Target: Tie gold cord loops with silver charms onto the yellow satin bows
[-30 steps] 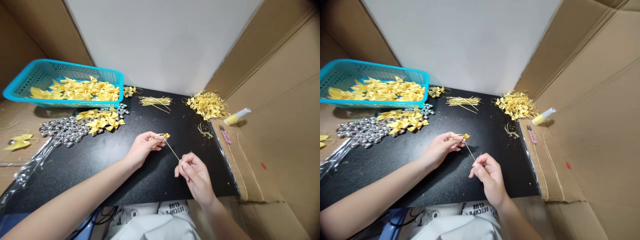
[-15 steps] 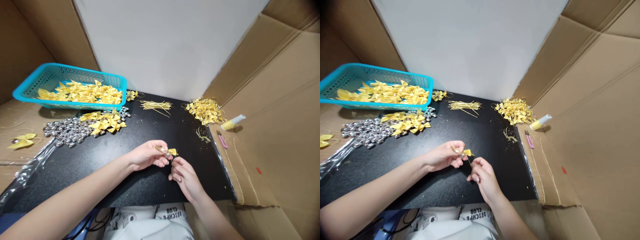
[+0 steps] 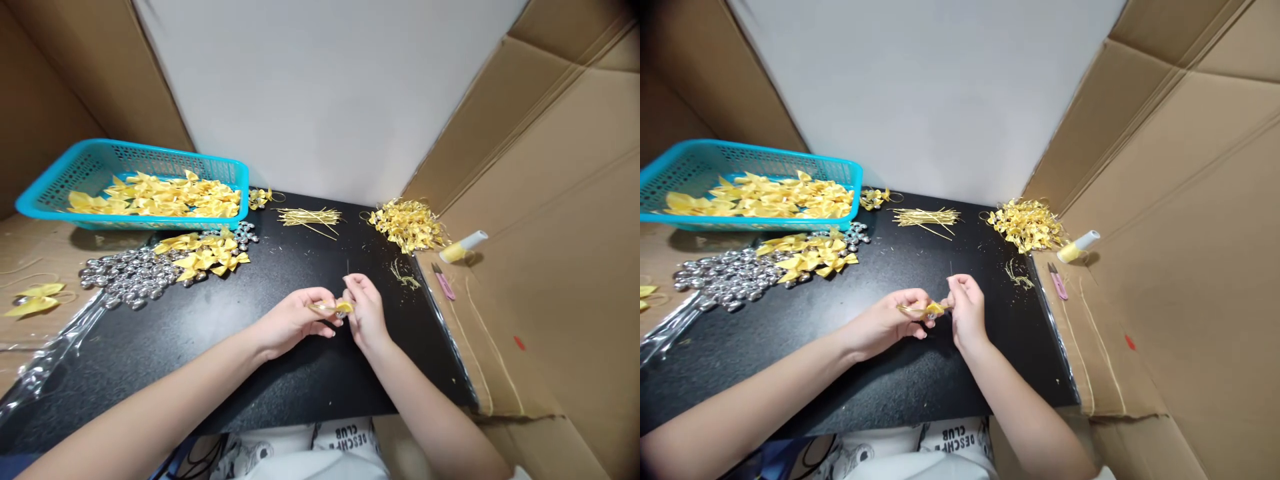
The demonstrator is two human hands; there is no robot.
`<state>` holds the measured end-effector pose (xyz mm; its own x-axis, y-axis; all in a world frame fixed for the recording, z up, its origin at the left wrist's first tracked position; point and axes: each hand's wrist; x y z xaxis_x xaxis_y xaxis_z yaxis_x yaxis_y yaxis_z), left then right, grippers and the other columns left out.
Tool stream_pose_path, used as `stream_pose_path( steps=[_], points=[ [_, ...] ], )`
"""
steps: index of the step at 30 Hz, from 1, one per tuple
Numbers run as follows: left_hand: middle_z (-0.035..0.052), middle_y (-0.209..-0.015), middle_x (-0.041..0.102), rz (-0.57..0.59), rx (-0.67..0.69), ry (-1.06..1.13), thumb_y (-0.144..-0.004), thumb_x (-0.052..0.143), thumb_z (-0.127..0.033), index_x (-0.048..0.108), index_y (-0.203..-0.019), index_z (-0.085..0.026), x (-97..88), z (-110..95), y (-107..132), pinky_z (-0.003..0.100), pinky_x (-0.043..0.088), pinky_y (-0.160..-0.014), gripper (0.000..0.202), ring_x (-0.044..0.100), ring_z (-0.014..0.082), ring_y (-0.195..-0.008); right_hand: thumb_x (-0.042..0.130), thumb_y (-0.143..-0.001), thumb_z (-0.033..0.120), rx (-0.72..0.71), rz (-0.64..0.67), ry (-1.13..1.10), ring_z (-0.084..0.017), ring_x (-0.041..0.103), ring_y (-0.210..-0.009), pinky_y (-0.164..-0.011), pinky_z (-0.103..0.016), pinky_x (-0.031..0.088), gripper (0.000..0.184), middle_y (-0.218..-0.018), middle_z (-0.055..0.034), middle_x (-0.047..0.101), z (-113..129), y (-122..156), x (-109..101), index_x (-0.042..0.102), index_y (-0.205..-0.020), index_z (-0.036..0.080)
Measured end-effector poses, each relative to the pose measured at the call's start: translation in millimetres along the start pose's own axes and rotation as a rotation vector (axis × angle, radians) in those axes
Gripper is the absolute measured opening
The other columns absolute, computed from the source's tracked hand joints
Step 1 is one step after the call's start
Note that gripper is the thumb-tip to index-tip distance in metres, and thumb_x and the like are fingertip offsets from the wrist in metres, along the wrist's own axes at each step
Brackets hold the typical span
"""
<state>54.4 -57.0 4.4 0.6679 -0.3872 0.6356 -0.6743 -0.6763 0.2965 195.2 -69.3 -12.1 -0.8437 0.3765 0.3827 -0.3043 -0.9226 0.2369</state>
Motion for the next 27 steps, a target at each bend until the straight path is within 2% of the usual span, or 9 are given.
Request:
stream_pose_path(
  steps=[4,6,9,13,19,27],
  points=[
    [0.002,-0.069,0.069,-0.039,0.038,0.067,-0.059,0.088,-0.026,0.055,-0.066,-0.014,1.8,-1,-2,0.015,0.049,-0.05,0.036,0.059,0.0067,-0.056,0.074,-0.071,0.037,-0.279,-0.054,0.033,-0.004,0.032,-0.042,-0.046,-0.019,0.036,0.025,-0.048,0.0116,0.037,11,1,-13,0.057,-0.075,0.019],
    [0.0019,-0.069,0.07,-0.055,0.069,0.094,-0.061,0.087,-0.025,0.055,-0.069,-0.015,2.0,-2,-2,0.015,0.048,-0.049,0.034,0.057,0.0063,-0.053,0.069,-0.079,0.035,-0.408,-0.037,0.096,-0.005,0.037,-0.043,-0.047,-0.02,0.037,0.018,-0.051,0.0096,0.041,14,6,-20,0.06,-0.077,0.02],
    [0.0012,-0.068,0.07,-0.086,0.116,0.104,-0.065,0.084,-0.025,0.053,-0.07,-0.016,1.3,-3,-3,0.015,0.048,-0.048,0.033,0.056,0.0055,-0.05,0.062,-0.086,0.029,-0.591,0.052,0.356,-0.008,0.044,-0.043,-0.044,-0.021,0.035,0.011,-0.051,0.0058,0.049,16,18,-26,0.064,-0.079,0.02],
    [0.0003,-0.067,0.07,-0.12,0.162,0.061,-0.068,0.081,-0.024,0.051,-0.07,-0.016,-0.8,-3,-5,0.015,0.045,-0.048,0.031,0.053,0.0036,-0.046,0.064,-0.081,0.018,-0.787,0.191,0.715,-0.007,0.037,-0.037,-0.04,-0.022,0.032,0.005,-0.048,0.0062,0.049,15,29,-26,0.068,-0.079,0.02],
    [-0.0001,-0.066,0.07,-0.166,0.228,-0.018,-0.068,0.079,-0.024,0.05,-0.07,-0.017,-1.1,-2,-4,0.016,0.043,-0.049,0.03,0.054,0.0054,-0.048,0.06,-0.082,0.015,-0.856,0.179,0.82,-0.006,0.035,-0.037,-0.04,-0.02,0.032,0.009,-0.047,0.0074,0.044,14,29,-25,0.065,-0.076,0.02],
    [-0.0005,-0.064,0.069,-0.216,0.316,-0.179,-0.069,0.079,-0.033,0.049,-0.069,-0.017,3.2,-2,-1,0.018,0.044,-0.052,0.034,0.055,0.0068,-0.05,0.059,-0.082,0.012,-0.881,0.114,0.842,-0.006,0.035,-0.037,-0.04,-0.02,0.03,0.01,-0.046,0.0091,0.04,13,31,-25,0.061,-0.076,0.019]
  ],
)
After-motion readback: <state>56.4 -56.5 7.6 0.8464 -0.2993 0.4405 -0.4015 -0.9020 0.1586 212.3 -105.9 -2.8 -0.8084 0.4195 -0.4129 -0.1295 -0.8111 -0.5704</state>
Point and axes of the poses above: each hand's wrist, its own y-axis away from the middle knuckle, its own x-axis out of the palm, z = x × y
